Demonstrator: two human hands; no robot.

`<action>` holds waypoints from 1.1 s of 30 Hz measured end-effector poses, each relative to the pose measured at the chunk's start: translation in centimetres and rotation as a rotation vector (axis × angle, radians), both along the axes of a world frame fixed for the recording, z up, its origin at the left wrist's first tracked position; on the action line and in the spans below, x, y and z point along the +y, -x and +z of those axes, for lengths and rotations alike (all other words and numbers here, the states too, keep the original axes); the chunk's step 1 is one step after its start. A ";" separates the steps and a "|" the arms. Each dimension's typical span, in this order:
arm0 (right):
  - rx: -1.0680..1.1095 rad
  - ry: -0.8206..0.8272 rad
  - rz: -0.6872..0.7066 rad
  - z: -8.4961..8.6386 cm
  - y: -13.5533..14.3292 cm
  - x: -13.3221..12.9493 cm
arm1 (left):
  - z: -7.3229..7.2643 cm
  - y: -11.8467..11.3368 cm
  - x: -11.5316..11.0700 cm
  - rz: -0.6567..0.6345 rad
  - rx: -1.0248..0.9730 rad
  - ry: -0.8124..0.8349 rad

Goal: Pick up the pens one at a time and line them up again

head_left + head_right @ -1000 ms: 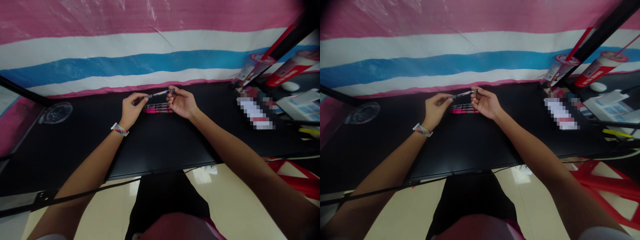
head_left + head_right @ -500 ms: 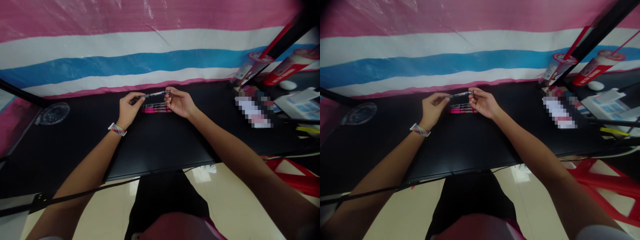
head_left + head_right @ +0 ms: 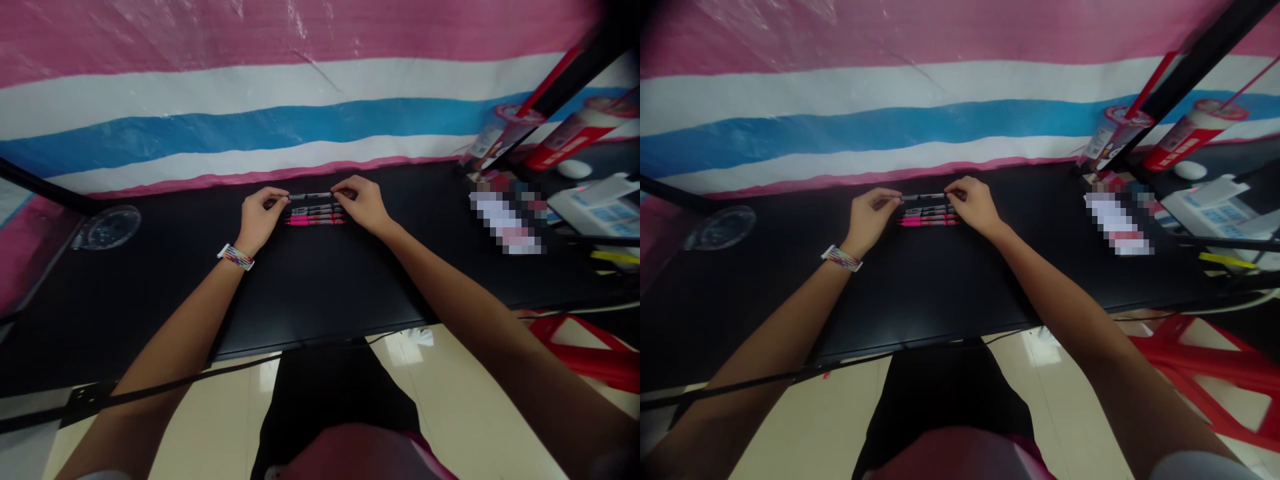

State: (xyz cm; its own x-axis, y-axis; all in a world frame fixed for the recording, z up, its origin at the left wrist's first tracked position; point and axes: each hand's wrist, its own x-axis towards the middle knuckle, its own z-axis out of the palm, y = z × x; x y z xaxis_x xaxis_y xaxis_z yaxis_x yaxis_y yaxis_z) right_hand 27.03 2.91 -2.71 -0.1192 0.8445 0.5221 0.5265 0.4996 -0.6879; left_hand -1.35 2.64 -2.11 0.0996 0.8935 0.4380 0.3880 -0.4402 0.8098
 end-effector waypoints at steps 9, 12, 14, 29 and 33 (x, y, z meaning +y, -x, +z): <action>-0.108 0.043 -0.034 -0.4 -0.4 0.2 | 0.4 0.2 -0.4 0.043 0.229 -0.033; -0.105 0.058 -0.055 -0.5 -0.4 0.3 | 0.3 0.2 -0.2 0.050 0.274 -0.027; -0.110 0.075 -0.066 -0.5 -0.3 0.3 | 0.2 0.2 -0.1 0.055 0.300 -0.025; 0.258 0.185 -0.154 -2.1 2.1 0.7 | -2.3 -1.5 0.4 0.000 -0.269 0.063; 0.307 0.221 -0.089 -1.8 3.2 0.1 | -2.4 -3.1 -0.5 -0.048 -0.260 0.109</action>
State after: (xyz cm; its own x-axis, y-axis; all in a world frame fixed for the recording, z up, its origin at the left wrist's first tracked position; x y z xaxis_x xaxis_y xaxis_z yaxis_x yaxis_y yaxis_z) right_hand 23.80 2.97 -4.47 0.0931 0.9405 0.3268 0.3142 0.2837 -0.9060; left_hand 1.72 2.18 -4.55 0.0399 0.9335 0.3562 0.1421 -0.3582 0.9228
